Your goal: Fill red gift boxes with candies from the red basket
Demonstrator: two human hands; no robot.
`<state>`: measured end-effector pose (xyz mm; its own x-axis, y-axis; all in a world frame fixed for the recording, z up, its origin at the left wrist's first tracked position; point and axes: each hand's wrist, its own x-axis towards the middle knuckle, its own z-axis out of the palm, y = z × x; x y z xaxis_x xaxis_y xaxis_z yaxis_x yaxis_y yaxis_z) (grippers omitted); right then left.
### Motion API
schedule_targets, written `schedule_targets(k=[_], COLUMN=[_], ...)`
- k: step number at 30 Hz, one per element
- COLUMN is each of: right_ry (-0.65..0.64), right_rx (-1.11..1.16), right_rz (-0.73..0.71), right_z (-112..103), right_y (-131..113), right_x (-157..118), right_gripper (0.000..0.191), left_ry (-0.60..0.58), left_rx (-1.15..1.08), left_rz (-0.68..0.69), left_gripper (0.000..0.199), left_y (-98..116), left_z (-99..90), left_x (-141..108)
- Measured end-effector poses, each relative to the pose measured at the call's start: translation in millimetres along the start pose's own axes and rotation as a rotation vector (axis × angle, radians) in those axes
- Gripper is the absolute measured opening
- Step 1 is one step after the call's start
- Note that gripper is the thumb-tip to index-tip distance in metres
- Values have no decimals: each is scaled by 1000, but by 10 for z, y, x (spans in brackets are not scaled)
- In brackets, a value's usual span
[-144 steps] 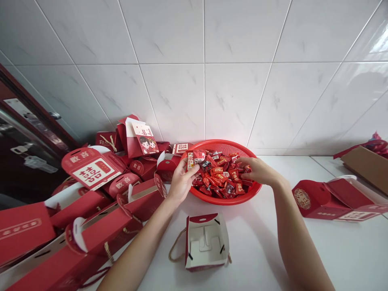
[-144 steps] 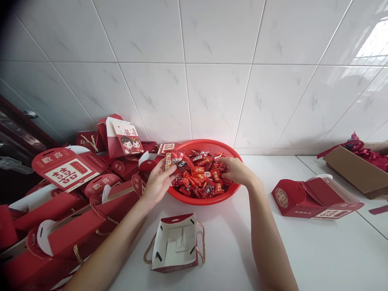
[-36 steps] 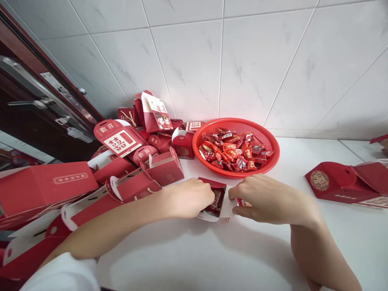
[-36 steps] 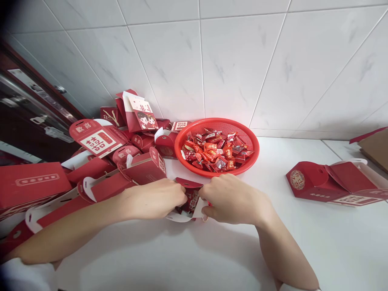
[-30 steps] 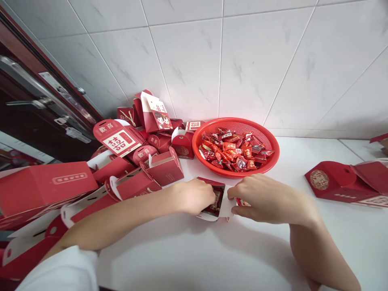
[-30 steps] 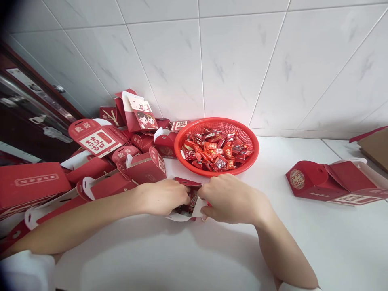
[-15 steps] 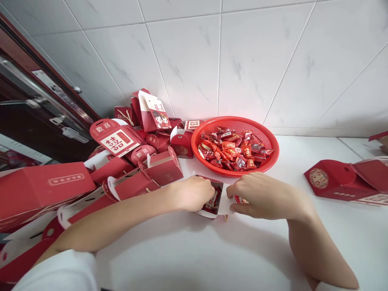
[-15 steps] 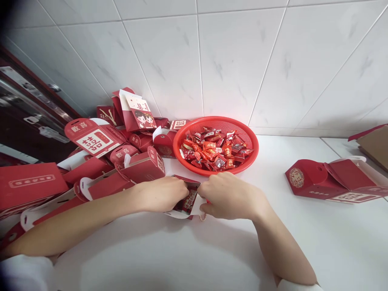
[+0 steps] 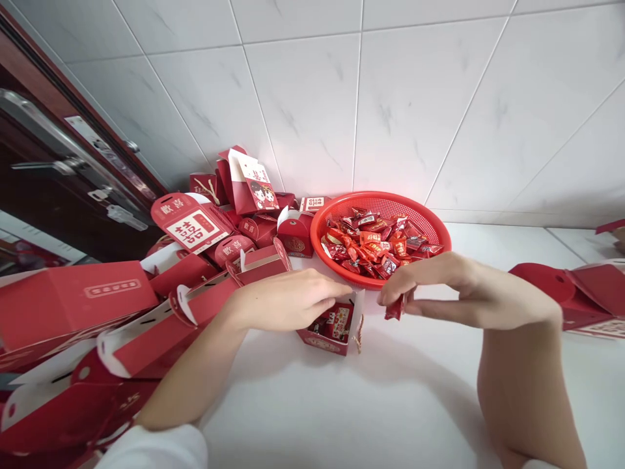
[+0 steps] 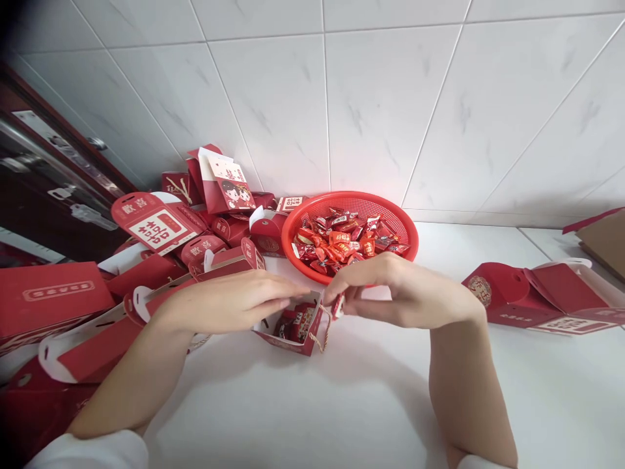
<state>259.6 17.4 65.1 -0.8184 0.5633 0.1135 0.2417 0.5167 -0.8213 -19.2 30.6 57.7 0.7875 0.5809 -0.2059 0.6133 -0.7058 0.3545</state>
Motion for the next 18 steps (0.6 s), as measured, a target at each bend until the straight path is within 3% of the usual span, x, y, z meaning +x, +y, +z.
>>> schedule_targets(k=[4,11,18], right_ry=[170,409,503], right_rx=[128,96,294], right_rz=[34,96,67], right_z=[71,111,269], right_y=[18,80,165], right_x=[99,219,384], right_gripper=[15,14,23], left_ry=[-65,57,508], left_rx=[-51,-105,-496], left_rz=[-28,-7,-61], left_gripper=[49,48,32], left_y=[-47,-105,35], left_z=[22,59,283], left_x=[-44,-106,87])
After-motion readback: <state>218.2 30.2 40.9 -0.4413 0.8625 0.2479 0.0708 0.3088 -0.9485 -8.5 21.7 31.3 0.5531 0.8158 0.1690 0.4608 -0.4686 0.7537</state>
